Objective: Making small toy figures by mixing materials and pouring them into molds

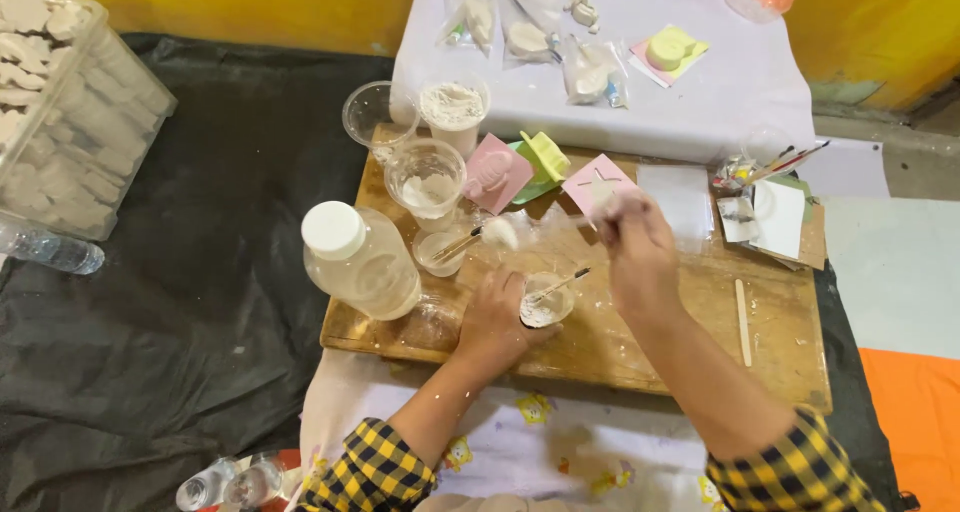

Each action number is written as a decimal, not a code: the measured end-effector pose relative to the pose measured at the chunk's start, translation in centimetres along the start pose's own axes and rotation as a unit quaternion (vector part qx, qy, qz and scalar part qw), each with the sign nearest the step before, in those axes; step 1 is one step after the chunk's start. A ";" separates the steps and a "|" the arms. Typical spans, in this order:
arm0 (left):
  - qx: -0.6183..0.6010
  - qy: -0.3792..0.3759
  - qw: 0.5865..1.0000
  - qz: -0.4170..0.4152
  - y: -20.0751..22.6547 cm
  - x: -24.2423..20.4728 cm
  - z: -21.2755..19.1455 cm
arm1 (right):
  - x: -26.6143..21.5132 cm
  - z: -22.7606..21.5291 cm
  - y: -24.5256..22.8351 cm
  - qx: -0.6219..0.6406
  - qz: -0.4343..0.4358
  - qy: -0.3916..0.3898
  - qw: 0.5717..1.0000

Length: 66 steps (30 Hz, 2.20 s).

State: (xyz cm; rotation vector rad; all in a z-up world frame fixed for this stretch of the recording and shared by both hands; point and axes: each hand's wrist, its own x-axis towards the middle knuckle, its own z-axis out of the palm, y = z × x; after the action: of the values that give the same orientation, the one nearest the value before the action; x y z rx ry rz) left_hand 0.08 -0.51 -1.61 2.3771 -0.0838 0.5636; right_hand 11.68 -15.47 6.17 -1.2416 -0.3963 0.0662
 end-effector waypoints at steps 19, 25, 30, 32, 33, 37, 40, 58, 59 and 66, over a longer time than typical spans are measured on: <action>-0.017 -0.050 0.999 -0.013 0.6 0.3 -0.8 | -7.6 -7.1 -1.1 -0.480 -0.410 -0.213 0.746; -0.028 -0.040 0.999 -0.003 0.3 0.2 -0.7 | -4.8 -3.8 -3.2 -0.462 -0.463 -0.177 0.736; -0.027 -0.045 0.999 -0.006 0.5 0.2 -1.1 | 1.7 5.0 -4.8 -0.250 -0.321 -0.072 0.911; -0.024 -0.046 0.999 -0.012 0.7 0.3 -1.2 | 4.1 6.9 -1.6 -0.209 -0.295 -0.083 0.929; -0.021 -0.049 0.998 -0.018 0.7 0.4 -1.2 | 5.4 7.8 0.0 -0.168 -0.267 -0.092 0.944; 0.012 -0.036 0.998 -0.049 -0.3 0.0 0.4 | 6.8 10.4 0.1 -0.353 -0.261 -0.189 0.878; -0.002 -0.030 0.999 -0.041 -0.7 0.0 0.8 | 5.7 10.2 -2.5 -0.419 -0.183 -0.215 0.863; -0.029 -0.093 0.993 -0.059 1.4 0.5 -1.7 | -2.2 -2.4 0.3 -0.688 -0.470 -0.258 0.488; -0.027 -0.085 0.995 -0.050 1.3 0.4 -1.6 | -2.1 -2.6 0.4 -0.681 -0.493 -0.247 0.482; -0.030 -0.085 0.995 -0.043 0.9 0.5 -1.3 | -3.5 -3.1 -2.8 -0.731 -0.453 -0.253 0.444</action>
State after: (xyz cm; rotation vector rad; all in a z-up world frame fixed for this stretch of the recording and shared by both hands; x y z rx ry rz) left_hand -0.15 -0.31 -0.02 2.3537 -0.0736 0.3128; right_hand 8.97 -20.19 7.07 -2.5077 -1.9088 -1.1261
